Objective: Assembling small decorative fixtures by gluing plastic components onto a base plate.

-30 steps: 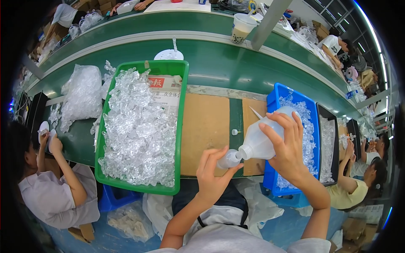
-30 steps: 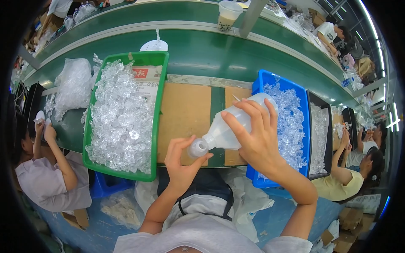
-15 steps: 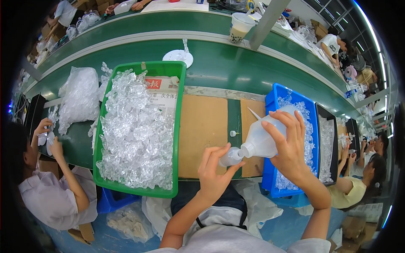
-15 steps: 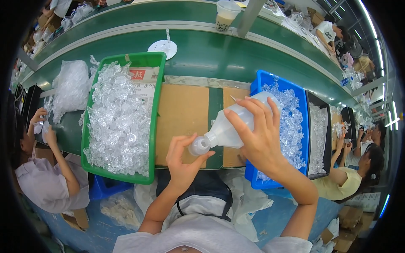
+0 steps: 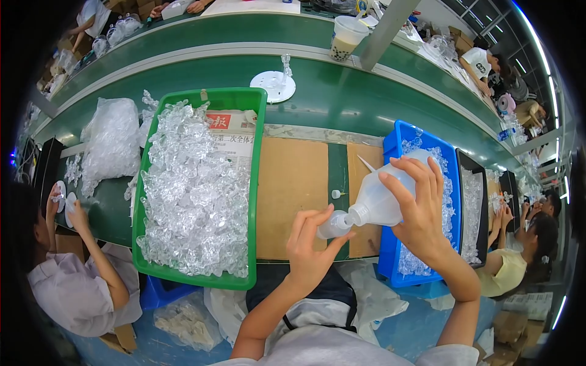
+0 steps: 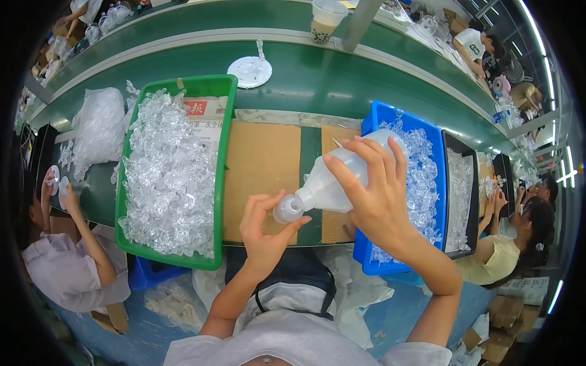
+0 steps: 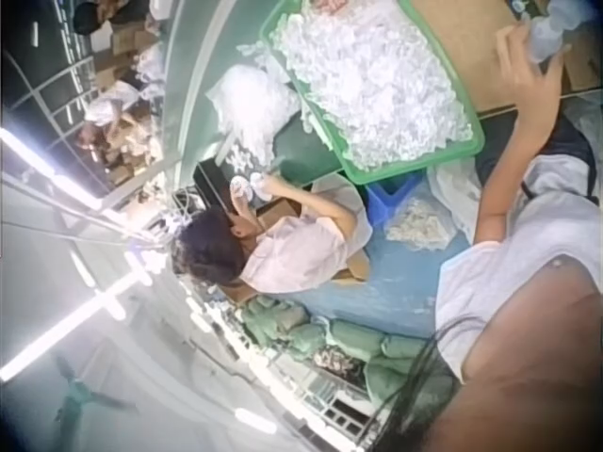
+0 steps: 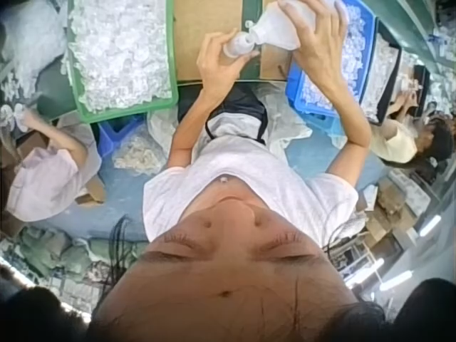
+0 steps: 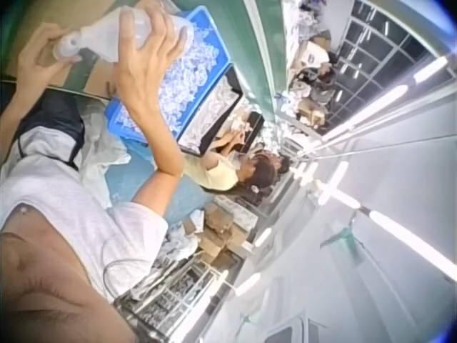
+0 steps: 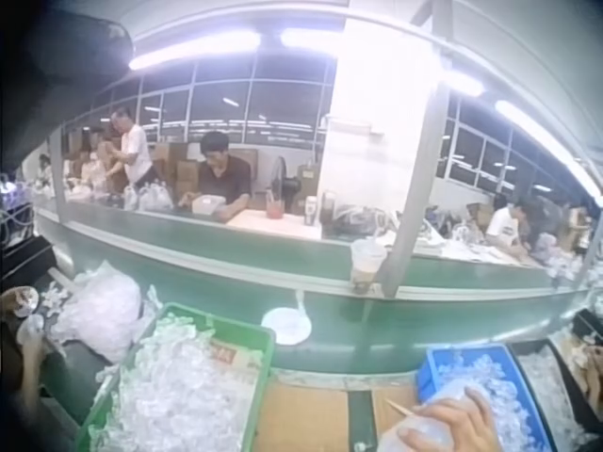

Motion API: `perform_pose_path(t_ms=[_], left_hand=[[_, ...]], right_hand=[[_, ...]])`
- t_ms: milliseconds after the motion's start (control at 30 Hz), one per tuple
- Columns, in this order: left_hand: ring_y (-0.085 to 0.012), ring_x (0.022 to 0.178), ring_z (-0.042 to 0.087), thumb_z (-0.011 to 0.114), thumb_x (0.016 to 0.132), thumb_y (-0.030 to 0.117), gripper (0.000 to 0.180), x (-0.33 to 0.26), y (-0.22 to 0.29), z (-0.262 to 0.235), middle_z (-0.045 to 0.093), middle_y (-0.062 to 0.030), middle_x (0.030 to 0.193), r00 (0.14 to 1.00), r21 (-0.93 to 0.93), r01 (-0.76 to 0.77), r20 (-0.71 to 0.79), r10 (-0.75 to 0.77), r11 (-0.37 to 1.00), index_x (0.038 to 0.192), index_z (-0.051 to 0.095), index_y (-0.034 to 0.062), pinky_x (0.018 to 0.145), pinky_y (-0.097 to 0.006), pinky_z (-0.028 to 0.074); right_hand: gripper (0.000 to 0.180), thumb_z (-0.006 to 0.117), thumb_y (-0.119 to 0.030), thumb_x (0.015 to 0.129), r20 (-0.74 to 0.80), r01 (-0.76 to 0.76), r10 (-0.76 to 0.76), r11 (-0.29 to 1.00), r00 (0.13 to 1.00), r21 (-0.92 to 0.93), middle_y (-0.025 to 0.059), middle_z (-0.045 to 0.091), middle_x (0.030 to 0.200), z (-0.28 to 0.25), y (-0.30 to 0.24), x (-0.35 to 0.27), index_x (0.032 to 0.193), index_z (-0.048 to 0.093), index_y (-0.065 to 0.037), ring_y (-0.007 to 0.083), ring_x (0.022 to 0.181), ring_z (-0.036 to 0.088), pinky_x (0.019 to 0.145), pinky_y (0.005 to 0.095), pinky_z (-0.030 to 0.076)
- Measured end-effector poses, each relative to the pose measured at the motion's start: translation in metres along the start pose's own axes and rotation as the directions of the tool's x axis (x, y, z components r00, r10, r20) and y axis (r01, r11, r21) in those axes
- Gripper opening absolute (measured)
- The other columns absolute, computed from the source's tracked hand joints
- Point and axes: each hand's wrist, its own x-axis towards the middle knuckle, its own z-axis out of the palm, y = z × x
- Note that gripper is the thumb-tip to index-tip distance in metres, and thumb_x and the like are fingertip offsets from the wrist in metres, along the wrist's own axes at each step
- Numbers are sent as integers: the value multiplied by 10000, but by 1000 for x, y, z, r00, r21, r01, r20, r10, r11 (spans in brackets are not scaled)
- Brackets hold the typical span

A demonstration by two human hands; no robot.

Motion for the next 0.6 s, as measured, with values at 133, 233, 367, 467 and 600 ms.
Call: perform_pose_path(t_ms=[133, 233, 367, 467, 600], left_hand=[[-222, 841, 574, 829, 575, 70, 491, 1, 0, 0, 572, -100, 924, 1000, 4, 3, 3, -3, 1000, 1007, 603, 11, 716, -307, 457], [-221, 839, 574, 830, 573, 69, 491, 1, 0, 0, 571, -101, 923, 1000, 5, 3, -1, -3, 1000, 1004, 603, 11, 716, -305, 457], [-215, 837, 572, 830, 573, 68, 488, 2, -1, 0, 569, -99, 923, 1000, 1, 2, -6, -2, 1000, 1002, 604, 8, 716, -303, 457], [-211, 833, 571, 829, 575, 68, 485, 2, 0, 0, 568, -98, 921, 1000, -5, 5, -7, -5, 1000, 1001, 605, 4, 714, -301, 456], [-209, 826, 569, 829, 575, 67, 485, 3, 0, 0, 567, -97, 917, 1000, -8, 6, -9, -6, 1000, 1001, 606, 0, 709, -297, 455]], right_hand=[[700, 651, 64, 525, -1, -1, 1, 1000, 1000, 2, 99, 479, 1182, 0, 0, 1, 1173, 516, -163, 301, 1123, 456, 999, 534, 257], [699, 654, 63, 526, 3, -5, 5, 1000, 1000, 5, 98, 479, 1183, 1, 0, 1, 1173, 516, -165, 301, 1125, 457, 998, 534, 258], [690, 658, 60, 534, 2, -2, 2, 1000, 1000, -4, 98, 480, 1180, 0, -1, 3, 1170, 517, -166, 299, 1128, 456, 998, 533, 259], [683, 663, 54, 540, -2, 0, 0, 1000, 1000, -3, 97, 479, 1179, 0, -1, 4, 1170, 517, -167, 298, 1129, 455, 998, 533, 260], [679, 666, 48, 544, 2, 1, -1, 1000, 1000, -5, 95, 479, 1181, 0, -1, 4, 1169, 517, -168, 298, 1130, 455, 999, 532, 258]])
